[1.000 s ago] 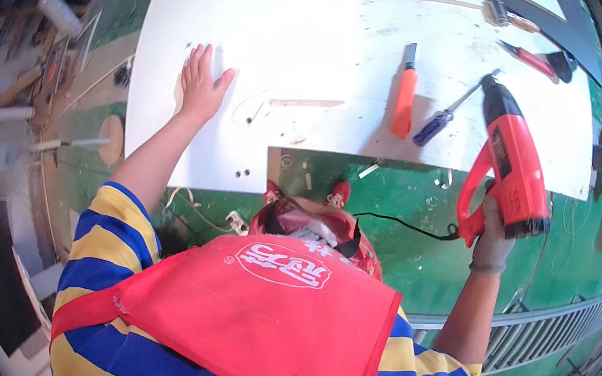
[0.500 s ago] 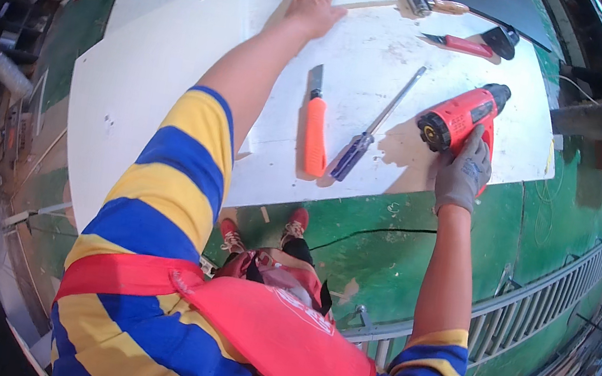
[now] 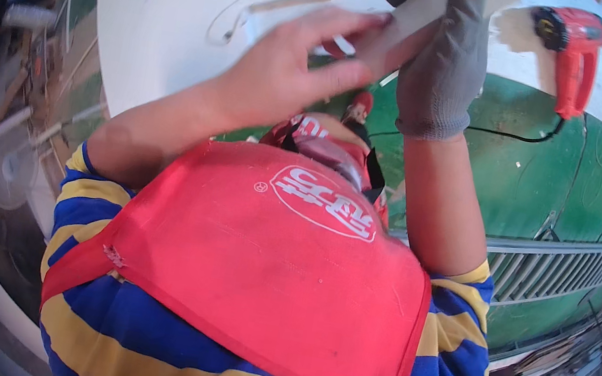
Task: The person trims the edges of a white board using a utility knife and a heat gun. They repeatedly heat the edge and scrape off excess material, flipping the board to work on different sides.
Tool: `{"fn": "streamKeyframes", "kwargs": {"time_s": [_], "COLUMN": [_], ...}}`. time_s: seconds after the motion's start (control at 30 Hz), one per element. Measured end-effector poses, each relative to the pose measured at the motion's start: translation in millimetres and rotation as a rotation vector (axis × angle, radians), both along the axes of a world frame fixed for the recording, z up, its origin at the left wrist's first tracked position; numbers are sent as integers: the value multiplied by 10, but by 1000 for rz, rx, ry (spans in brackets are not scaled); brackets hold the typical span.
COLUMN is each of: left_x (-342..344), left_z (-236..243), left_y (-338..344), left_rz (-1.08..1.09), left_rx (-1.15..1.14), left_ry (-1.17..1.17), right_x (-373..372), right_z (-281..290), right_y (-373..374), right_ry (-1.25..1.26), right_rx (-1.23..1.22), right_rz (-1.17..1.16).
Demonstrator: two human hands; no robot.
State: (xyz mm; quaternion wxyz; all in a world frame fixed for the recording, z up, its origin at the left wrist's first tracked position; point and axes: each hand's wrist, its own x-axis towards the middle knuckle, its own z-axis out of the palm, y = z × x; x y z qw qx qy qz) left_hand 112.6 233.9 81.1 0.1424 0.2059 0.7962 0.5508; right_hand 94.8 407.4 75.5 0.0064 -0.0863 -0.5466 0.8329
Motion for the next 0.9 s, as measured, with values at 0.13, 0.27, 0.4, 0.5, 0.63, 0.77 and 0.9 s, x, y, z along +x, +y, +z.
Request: {"fn": "streamKeyframes", "kwargs": {"time_s": [0.13,0.27,0.4,0.5,0.63,0.77,0.9], "left_x": [626,1178,1197,1202,1160,1159,1107], "left_z": [-323,-670,-907,-1051,-997,-1006,-985], "left_y": [-946,-1980,-2030,-1986,-1879,-1838,-1793], "left_rz": [-79,-111,-49,45,91,86,-41], "left_rx": [-321,-726,-1003,-947,-840,-834,-1037], "left_ry": [309,390,487,538,569,545,539], "right_x": [493,1264,1331,1368,1406,1402,1325], "right_z": [-282,-934,-1199,-1362,-1258,-1194,-1238], "right_y": [-331,-642,-1003,-1043,-1106,-1108,-987], "right_ry": [-16,-14,-262,-201,-294,-264,-305], "right_rx": [403,649,477,556,406,453,411], "right_rz": [257,482,487,464,410,413,420]}}
